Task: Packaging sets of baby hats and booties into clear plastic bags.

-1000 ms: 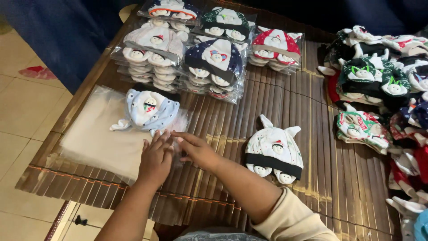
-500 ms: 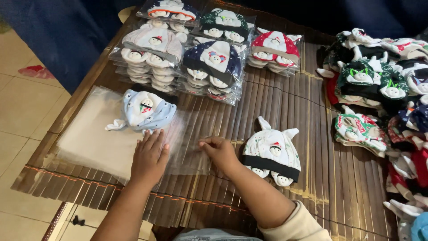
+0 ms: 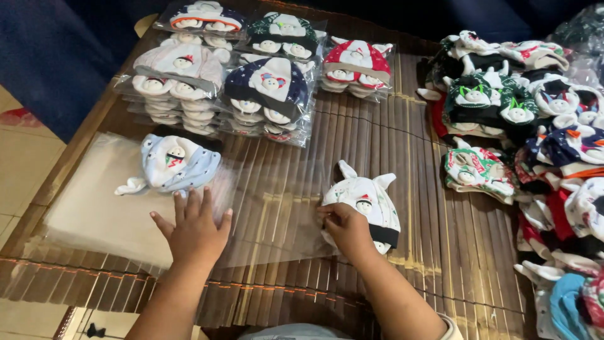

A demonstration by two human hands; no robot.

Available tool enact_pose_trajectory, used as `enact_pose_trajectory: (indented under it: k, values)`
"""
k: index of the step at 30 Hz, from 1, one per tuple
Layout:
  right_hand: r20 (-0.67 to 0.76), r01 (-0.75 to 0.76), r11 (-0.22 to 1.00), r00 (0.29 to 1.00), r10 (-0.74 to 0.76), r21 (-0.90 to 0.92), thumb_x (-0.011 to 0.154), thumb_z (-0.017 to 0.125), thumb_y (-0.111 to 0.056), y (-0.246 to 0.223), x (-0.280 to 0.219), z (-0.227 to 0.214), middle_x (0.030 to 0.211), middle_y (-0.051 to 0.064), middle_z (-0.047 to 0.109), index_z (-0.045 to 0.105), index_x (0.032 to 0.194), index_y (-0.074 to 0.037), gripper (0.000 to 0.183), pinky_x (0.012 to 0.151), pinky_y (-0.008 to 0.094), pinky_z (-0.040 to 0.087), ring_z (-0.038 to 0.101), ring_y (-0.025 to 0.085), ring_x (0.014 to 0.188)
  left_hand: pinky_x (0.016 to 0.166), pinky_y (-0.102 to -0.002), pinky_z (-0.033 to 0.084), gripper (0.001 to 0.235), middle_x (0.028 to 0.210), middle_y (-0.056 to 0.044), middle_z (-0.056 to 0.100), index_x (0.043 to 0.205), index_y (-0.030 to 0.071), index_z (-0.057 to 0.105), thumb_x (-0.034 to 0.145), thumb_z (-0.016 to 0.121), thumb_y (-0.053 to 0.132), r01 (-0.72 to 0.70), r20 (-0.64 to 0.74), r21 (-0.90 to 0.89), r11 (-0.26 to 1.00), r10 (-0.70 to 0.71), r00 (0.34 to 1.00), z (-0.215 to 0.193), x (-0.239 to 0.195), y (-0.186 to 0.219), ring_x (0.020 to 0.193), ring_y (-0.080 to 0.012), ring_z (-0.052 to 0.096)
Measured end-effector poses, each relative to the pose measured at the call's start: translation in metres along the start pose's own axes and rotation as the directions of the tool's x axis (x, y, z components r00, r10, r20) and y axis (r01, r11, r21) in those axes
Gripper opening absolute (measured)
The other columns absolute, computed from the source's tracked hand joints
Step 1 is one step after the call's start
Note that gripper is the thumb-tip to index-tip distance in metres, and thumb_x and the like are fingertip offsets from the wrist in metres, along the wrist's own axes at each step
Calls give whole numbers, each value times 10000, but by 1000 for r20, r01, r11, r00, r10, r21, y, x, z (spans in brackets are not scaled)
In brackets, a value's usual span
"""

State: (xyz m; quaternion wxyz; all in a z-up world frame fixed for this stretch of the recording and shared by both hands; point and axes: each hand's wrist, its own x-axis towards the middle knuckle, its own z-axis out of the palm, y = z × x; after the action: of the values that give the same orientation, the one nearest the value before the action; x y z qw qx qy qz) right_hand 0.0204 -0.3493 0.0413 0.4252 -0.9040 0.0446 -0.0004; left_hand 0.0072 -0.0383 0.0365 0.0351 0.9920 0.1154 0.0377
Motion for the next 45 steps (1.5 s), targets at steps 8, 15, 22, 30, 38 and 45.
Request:
enact_pose_trajectory:
  k: [8, 15, 22, 30, 38, 45]
  values:
    - [-137, 15, 998, 990, -23, -55, 913, 651, -136, -28, -27, -59, 1064, 154, 759, 618, 1342, -128, 430, 788, 482, 612, 753, 364, 933, 1115, -766, 173, 648, 1423, -109, 545, 1502, 267, 512, 936, 519, 584, -214, 15, 48, 976, 214, 977, -5, -27, 79, 1432, -315, 439]
    - [-303, -313, 811, 936, 177, -494, 972, 553, -510, 48, -10, -94, 1215, 234, 631, 417, 1469, -60, 684, 854, 560, 612, 712, 452, 1040, 1076, -738, 249, 625, 1372, -108, 489, 1496, 287, 507, 974, 433, 623, -225, 133, 47, 973, 218, 967, 2, -29, 103, 1327, -311, 436]
    - [-108, -425, 852, 904, 413, -306, 823, 700, -680, 70, -5, -93, 1181, 245, 714, 540, 1272, -84, 763, 952, 545, 555, 691, 444, 1145, 999, -789, 272, 687, 1395, -146, 424, 1580, 276, 368, 984, 421, 613, -224, 207, 74, 972, 205, 957, 3, -28, 117, 1317, -354, 388]
    - [-184, -395, 918, 905, 384, -23, 756, 895, -474, 151, 8, -73, 981, 130, 748, 726, 1116, -104, 543, 785, 450, 601, 732, 332, 1014, 1013, -778, 257, 725, 1425, -141, 410, 1601, 260, 321, 993, 374, 652, -230, 307, 113, 967, 186, 934, -20, -27, 129, 1325, -332, 373]
    - [-149, -362, 901, 903, 403, 241, 832, 855, -159, 123, -4, -142, 1121, 279, 683, 643, 1299, -75, 519, 607, 419, 628, 681, 332, 899, 1039, -801, 164, 725, 1419, -163, 434, 1549, 219, 375, 974, 444, 654, -318, 330, 66, 946, 280, 902, -32, -28, 139, 1352, -380, 372]
    - [-126, -353, 935, 930, 345, -44, 831, 816, -162, 141, 2, -177, 981, 257, 730, 678, 1287, -236, 482, 729, 483, 603, 721, 376, 931, 1093, -811, 91, 679, 1511, -190, 355, 1531, 243, 379, 958, 499, 587, -468, 312, 53, 882, 431, 847, 12, -26, 149, 1446, -457, 255]
